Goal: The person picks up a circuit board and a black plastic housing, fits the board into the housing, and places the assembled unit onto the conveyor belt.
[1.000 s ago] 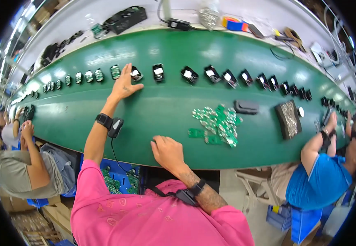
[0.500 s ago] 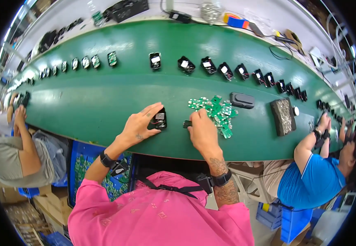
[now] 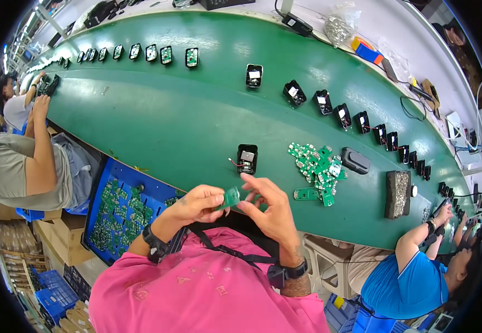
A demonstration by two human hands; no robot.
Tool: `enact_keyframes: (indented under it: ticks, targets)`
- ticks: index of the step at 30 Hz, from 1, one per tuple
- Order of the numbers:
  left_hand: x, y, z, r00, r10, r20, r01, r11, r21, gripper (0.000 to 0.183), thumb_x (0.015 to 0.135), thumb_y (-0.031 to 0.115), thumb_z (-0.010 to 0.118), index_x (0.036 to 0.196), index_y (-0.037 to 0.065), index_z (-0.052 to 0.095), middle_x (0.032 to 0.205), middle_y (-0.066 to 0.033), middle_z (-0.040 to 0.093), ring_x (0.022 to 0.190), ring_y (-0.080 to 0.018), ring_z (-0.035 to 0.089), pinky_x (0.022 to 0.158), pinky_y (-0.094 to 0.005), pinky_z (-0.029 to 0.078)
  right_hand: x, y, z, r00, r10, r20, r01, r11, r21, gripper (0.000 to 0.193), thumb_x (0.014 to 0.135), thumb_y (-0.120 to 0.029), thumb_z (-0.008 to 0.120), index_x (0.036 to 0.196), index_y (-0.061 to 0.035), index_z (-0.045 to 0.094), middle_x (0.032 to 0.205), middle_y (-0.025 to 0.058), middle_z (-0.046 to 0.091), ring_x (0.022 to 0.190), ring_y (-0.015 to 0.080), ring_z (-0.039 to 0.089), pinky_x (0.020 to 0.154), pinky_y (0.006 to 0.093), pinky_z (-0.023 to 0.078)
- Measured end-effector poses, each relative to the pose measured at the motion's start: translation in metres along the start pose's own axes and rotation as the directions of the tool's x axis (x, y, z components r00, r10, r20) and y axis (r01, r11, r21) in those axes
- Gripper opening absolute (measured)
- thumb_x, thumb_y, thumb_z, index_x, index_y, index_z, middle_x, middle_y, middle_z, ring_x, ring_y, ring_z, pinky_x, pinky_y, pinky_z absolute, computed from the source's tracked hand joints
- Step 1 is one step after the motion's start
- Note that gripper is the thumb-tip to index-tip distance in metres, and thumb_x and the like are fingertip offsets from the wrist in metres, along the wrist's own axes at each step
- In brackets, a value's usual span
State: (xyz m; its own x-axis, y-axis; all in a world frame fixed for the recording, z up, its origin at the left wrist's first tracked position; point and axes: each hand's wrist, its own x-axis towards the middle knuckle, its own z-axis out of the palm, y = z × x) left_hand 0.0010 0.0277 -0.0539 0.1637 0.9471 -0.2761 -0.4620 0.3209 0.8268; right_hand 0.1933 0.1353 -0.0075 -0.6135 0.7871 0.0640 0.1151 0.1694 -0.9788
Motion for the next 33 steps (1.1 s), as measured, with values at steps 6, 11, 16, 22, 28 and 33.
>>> enact_keyframes:
  ticks: [6,11,16,22,28,33]
  targets:
    - [-0.001,0.004,-0.001,0.981,-0.165,0.106,0.196,0.831,-0.520,0.049,0.106,0.041,0.045,0.113,-0.005,0.062,0.062,-0.0025,0.055,0.047,-0.0071,0.045,0.040,-0.0217,0.029,0.022,-0.006,-0.006,0.972,-0.155,0.174,0.202,0.933,-0.296,0.009,0.085,-0.007,0.072,0.089,0.0015,0.071,0.067,0.0096,0.063,0.059,0.0146,0.060,0.055,0.0287,0.046]
    - [-0.009,-0.009,-0.018,0.980,-0.088,-0.179,-0.015,0.862,-0.507,0.046,0.107,0.036,0.040,0.117,-0.005,0.058,0.068,-0.0045,0.057,0.052,-0.0099,0.048,0.044,-0.0232,0.036,0.047,0.003,0.017,0.998,0.042,-0.053,-0.056,0.950,-0.306,0.028,0.089,-0.015,0.070,0.073,0.0050,0.061,0.056,0.0033,0.054,0.052,0.0067,0.046,0.048,0.0288,0.037]
    - [-0.012,-0.013,-0.013,0.963,-0.082,-0.258,-0.054,0.874,-0.483,0.041,0.107,0.032,0.042,0.117,-0.004,0.059,0.067,-0.0033,0.056,0.054,-0.0095,0.049,0.047,-0.0240,0.037,0.053,0.010,0.023,0.993,0.089,-0.075,-0.111,0.914,-0.390,0.029,0.089,-0.018,0.069,0.073,0.0053,0.062,0.056,0.0077,0.056,0.050,0.0126,0.049,0.049,0.0326,0.039]
    - [-0.006,-0.003,-0.011,0.927,0.071,-0.367,-0.145,0.973,-0.177,0.035,0.102,0.021,0.052,0.129,-0.001,0.053,0.097,-0.0084,0.060,0.059,-0.0099,0.053,0.054,-0.0244,0.044,0.038,0.029,0.007,0.987,0.107,-0.117,-0.148,0.889,-0.434,0.026,0.089,-0.018,0.069,0.079,0.0055,0.066,0.060,0.0103,0.061,0.052,0.0153,0.053,0.052,0.0326,0.043]
    - [0.052,0.019,0.002,0.838,0.467,-0.281,-0.281,0.812,0.511,0.066,0.090,0.008,0.064,0.149,-0.001,0.036,0.142,-0.0180,0.049,0.069,-0.0139,0.062,0.065,-0.0285,0.054,0.039,0.050,0.003,0.966,0.015,-0.258,-0.123,0.904,-0.410,0.024,0.091,-0.017,0.069,0.085,0.0058,0.068,0.068,0.0107,0.066,0.057,0.0136,0.058,0.056,0.0306,0.047]
    - [0.088,0.016,-0.015,0.874,0.486,-0.008,-0.333,0.610,0.719,0.053,0.089,0.002,0.062,0.141,0.001,0.050,0.141,-0.0163,0.053,0.073,-0.0120,0.065,0.064,-0.0269,0.055,0.039,0.062,0.009,0.960,-0.092,-0.266,-0.046,0.880,-0.473,0.022,0.092,-0.017,0.068,0.089,0.0052,0.070,0.075,0.0149,0.068,0.062,0.0201,0.062,0.060,0.0335,0.049]
